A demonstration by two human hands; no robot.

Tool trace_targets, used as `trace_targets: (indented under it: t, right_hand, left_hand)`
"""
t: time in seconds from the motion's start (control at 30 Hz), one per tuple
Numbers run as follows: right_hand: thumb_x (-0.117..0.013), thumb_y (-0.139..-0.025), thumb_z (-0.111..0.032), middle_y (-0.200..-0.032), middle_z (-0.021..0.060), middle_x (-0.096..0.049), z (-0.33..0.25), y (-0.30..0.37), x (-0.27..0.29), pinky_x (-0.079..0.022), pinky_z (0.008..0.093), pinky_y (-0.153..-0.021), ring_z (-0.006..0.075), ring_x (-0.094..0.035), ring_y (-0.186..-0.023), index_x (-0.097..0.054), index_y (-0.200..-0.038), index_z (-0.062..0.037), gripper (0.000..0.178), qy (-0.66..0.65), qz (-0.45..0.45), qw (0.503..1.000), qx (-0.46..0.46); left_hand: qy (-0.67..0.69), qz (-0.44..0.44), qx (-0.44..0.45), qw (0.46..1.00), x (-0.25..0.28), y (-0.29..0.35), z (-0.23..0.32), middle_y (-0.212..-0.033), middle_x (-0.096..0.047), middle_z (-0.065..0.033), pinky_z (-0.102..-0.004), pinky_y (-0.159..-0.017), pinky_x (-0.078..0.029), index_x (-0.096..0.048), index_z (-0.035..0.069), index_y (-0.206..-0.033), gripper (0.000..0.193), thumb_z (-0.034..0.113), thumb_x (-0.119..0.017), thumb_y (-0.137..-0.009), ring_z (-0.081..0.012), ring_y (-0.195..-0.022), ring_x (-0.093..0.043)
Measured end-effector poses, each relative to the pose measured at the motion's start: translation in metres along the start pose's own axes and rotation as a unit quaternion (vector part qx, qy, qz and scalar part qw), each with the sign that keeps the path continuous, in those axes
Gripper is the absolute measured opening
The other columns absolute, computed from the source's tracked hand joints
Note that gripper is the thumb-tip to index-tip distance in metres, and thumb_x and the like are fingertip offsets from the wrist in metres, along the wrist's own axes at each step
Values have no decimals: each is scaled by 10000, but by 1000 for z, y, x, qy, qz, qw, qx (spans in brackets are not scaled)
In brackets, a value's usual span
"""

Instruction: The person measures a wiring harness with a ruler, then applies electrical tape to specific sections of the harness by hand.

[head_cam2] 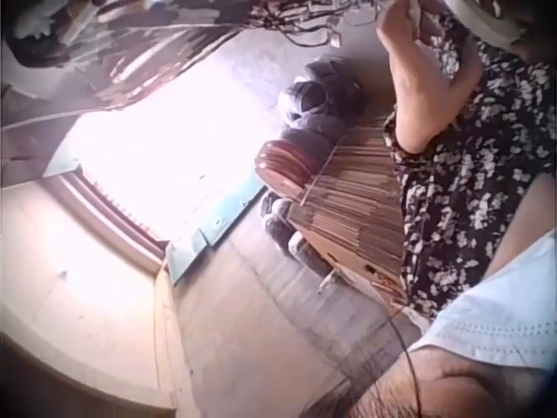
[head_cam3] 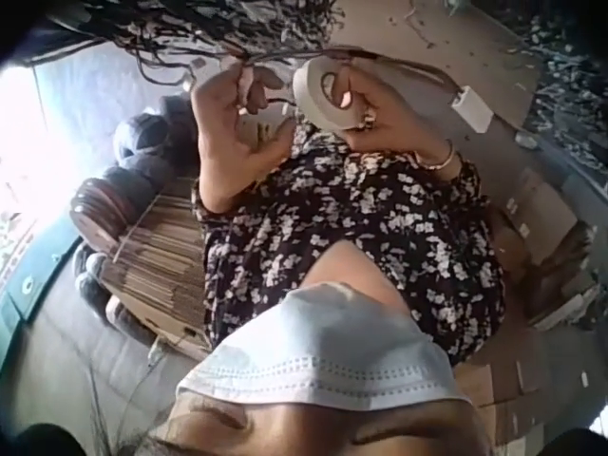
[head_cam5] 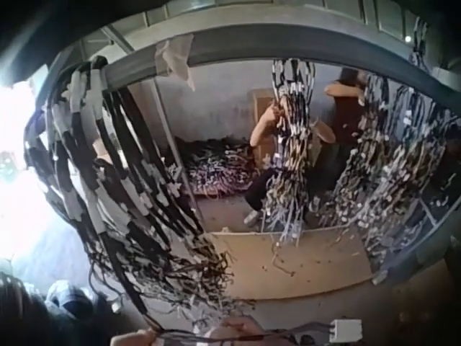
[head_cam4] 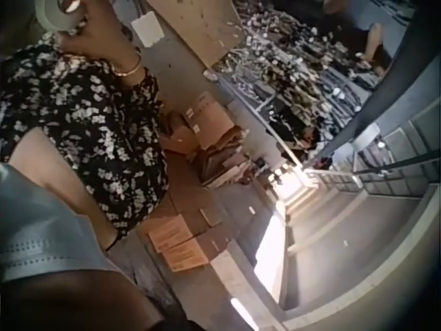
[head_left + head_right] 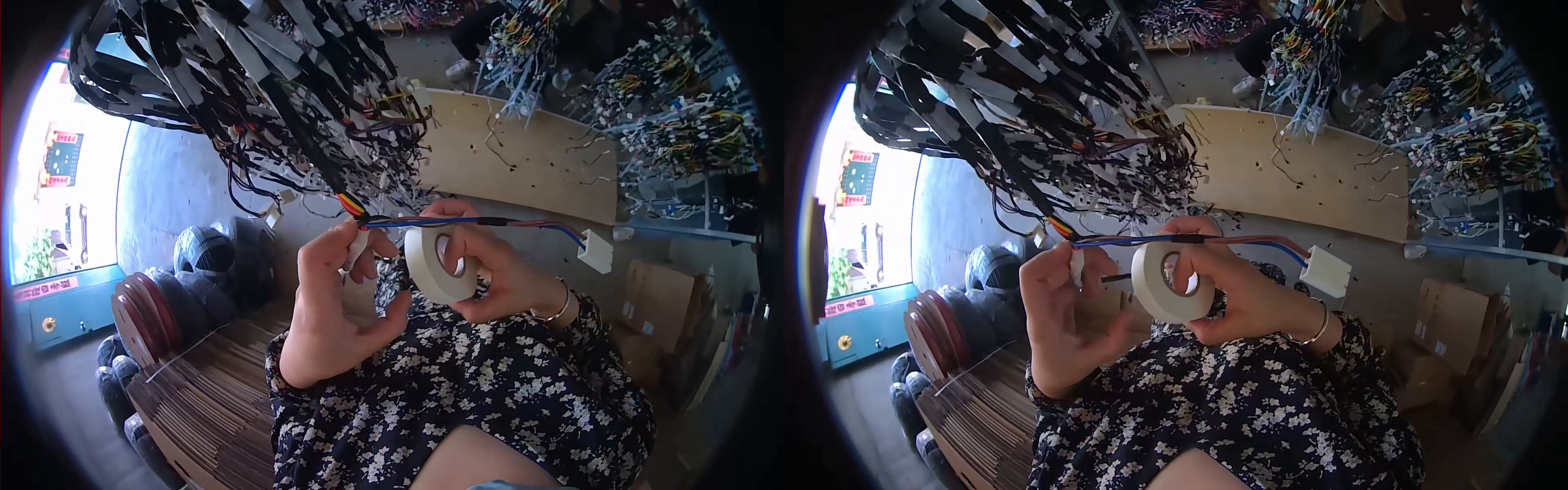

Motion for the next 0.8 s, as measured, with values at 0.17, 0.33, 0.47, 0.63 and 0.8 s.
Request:
trace_targets:
  t: [0.17,0.33,0.47,0.63,0.8]
  right_hand:
    - [-837,-732,-169,-1277,151,-474,0,3,1,-306,446,-1088,347,-307,-1385,-521,-969,-83,404,24,-16,999,27]
    - [-846,-801,-276,-1105,78,-512,-4,9,-4,-304,444,-1080,329,-341,-1324,-529,-969,-67,416,15,-42,998,51]
    - [-845,-809,-328,-1110,89,-511,-2,5,-18,-301,436,-1087,321,-344,-1329,-531,-985,-61,447,-13,-59,998,-16]
    - [-809,-841,-389,-1162,129,-495,-3,6,-23,-300,431,-1094,308,-362,-1322,-532,-987,-53,460,-57,-44,997,-43]
    - [-787,-857,-413,-1147,131,-481,3,7,-27,-302,412,-1082,290,-396,-1275,-528,-985,-50,464,-70,-39,996,-39]
  left_hand:
    - [9,53,42,998,-8,7,14,-1098,-605,-119,-249,-750,-443,-314,10,-1347,711,-129,-723,-782,-117,-843,-483]
    - [-81,43,33,995,-10,9,23,-1026,-628,-123,-243,-740,-447,-311,26,-1338,684,-177,-671,-793,-112,-768,-481]
    - [-83,51,45,994,0,13,29,-1030,-634,-126,-247,-747,-455,-314,26,-1336,682,-175,-670,-790,-116,-771,-494]
    - [-77,48,67,994,4,16,32,-1038,-650,-126,-255,-768,-474,-327,19,-1322,650,-160,-674,-802,-125,-815,-556]
    - [-95,57,74,991,6,15,33,-1013,-664,-120,-257,-768,-480,-353,0,-1284,587,-148,-679,-820,-134,-852,-596]
Point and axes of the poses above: each hand's wrist, its own y-axis away from the middle knuckle, its own x-axis out of the back of the hand, z = x × y, the point moved 1 cm from there along -y, towards the middle knuckle
